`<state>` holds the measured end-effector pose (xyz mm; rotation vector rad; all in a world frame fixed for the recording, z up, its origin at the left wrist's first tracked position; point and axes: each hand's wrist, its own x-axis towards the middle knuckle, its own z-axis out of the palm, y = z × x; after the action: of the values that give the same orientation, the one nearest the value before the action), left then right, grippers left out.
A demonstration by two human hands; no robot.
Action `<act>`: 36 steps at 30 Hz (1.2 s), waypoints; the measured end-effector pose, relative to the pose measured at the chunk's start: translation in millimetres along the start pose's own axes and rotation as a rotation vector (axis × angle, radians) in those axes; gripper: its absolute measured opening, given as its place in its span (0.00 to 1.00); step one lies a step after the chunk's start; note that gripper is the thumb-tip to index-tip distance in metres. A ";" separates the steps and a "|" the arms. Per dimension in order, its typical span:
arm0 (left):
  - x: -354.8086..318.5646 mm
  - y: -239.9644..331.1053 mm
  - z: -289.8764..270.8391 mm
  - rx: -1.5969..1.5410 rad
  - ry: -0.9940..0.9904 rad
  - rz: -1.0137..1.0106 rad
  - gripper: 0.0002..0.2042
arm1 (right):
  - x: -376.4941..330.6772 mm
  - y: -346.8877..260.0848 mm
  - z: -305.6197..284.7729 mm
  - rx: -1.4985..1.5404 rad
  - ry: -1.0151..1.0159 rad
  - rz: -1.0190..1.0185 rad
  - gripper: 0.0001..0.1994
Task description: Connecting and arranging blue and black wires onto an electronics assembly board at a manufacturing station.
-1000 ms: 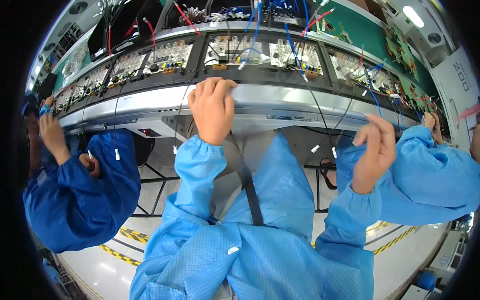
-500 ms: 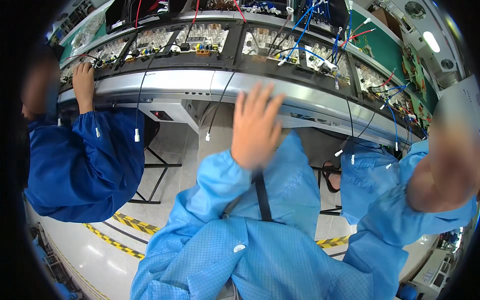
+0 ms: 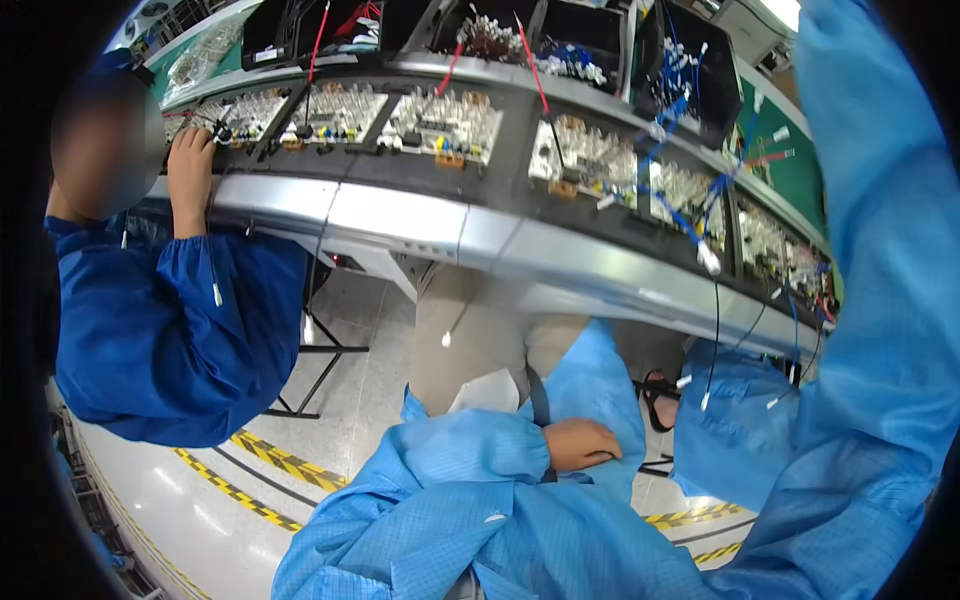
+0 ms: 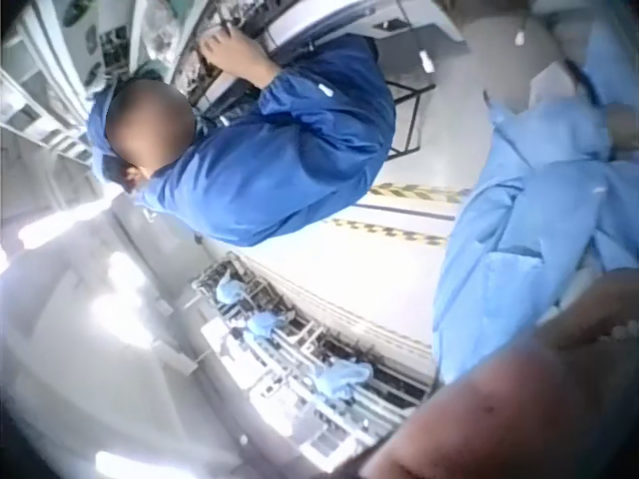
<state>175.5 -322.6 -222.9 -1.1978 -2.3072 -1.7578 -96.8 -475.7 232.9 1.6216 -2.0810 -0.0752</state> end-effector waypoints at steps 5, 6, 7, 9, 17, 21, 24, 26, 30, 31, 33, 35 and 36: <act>-21.5 -71.0 -25.2 -0.992 0.022 -0.346 0.13 | 63.8 58.9 128.7 -0.156 -0.199 -0.061 0.09; -24.9 -68.4 -42.9 -0.779 -0.044 -0.370 0.13 | 68.6 76.1 161.2 -0.087 -0.082 -0.375 0.10; -15.6 -78.7 -70.9 -0.519 -0.164 -0.334 0.13 | 57.1 187.9 184.9 -0.098 0.025 -0.654 0.10; -69.5 -61.1 -84.9 -0.574 0.036 -0.580 0.14 | 89.1 58.1 189.8 0.035 -0.444 -0.197 0.10; -105.0 -54.4 -111.6 -0.917 0.263 -0.560 0.16 | 90.5 71.8 295.5 0.288 -0.687 0.057 0.12; -123.9 -77.3 -118.7 -1.469 0.636 -0.386 0.15 | 104.4 58.2 332.9 -0.043 -0.400 -0.237 0.10; -128.0 -91.9 -124.1 -1.720 0.673 -0.281 0.14 | 115.1 43.9 348.7 -0.022 -0.564 -0.014 0.20; -134.6 -96.0 -127.5 -1.799 0.518 -0.248 0.13 | 123.5 34.2 360.4 -0.068 -0.719 0.177 0.30; -139.9 -97.9 -135.3 -1.953 0.504 -0.104 0.14 | 139.0 18.7 385.7 0.019 -0.812 0.286 0.28; -139.9 -96.0 -140.2 -2.016 0.543 -0.148 0.15 | 139.4 24.8 403.7 0.022 -0.815 0.290 0.28; -139.9 -100.4 -146.8 -2.077 0.568 -0.199 0.16 | 139.8 48.8 455.9 0.078 -0.965 0.400 0.24; -141.2 -109.2 -147.7 -2.142 0.551 -0.281 0.24 | 144.5 92.9 497.5 0.067 -0.900 0.389 0.21; -137.7 -111.4 -155.2 -2.140 0.505 -0.287 0.24 | 156.5 148.0 503.3 0.588 -1.272 0.276 0.21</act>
<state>144.3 -536.6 -315.9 0.1045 0.4210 -3.6085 -463.2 -704.8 -103.2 1.7738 -3.5346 -0.5737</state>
